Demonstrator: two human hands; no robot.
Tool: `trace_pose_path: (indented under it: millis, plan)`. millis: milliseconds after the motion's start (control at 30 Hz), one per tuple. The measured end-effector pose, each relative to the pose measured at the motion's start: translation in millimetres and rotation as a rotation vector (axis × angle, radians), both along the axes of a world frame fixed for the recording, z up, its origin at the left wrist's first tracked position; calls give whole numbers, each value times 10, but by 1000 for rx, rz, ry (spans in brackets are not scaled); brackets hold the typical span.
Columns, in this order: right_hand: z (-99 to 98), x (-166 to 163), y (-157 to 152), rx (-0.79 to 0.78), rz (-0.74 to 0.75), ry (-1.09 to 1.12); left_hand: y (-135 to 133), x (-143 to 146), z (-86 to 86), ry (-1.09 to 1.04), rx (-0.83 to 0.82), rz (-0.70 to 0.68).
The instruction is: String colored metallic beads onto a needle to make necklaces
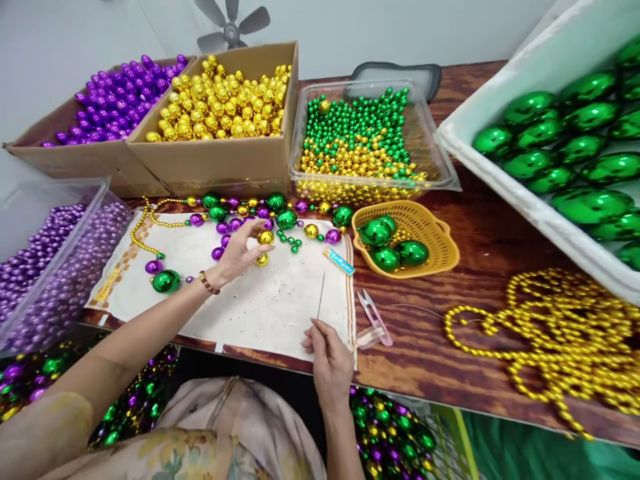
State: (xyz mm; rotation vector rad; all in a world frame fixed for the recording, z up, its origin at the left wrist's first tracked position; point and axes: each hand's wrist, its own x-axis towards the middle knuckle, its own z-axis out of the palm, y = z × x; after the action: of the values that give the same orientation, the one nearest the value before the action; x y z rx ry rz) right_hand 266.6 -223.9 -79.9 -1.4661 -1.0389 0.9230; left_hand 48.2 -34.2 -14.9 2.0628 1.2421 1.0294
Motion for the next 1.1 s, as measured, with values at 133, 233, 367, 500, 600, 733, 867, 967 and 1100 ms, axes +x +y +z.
trace_pose_path:
  millis: [133,233,367,500,600,733,867,967,1100]
  plan:
    - [61,-23,11,-17,-13,94,-284,11,92,-466,-323,-38]
    - [202,-97,19,-21,-18,161,-523,38,176,-637,-490,-94]
    - [426,-305,94,-49,-27,368,-838,106,206,-508,-395,-132]
    - [539,-531,294,-135,-14,620,-1097,186,73,-156,54,-100]
    - [539,-641,428,-128,-45,734,-1241,239,-63,-92,187,-160]
    - [500,-712,462,-168,-35,723,-1338,304,-125,-300,44,-37]
    - [466,-712,443,-97,-96,627,-1309,348,-107,-533,-211,36]
    - [456,-682,454,-30,-103,540,-1278,343,-112,-597,-343,-6]
    - [466,-643,466,21,-48,399,-1301,302,-110,-605,-443,-21]
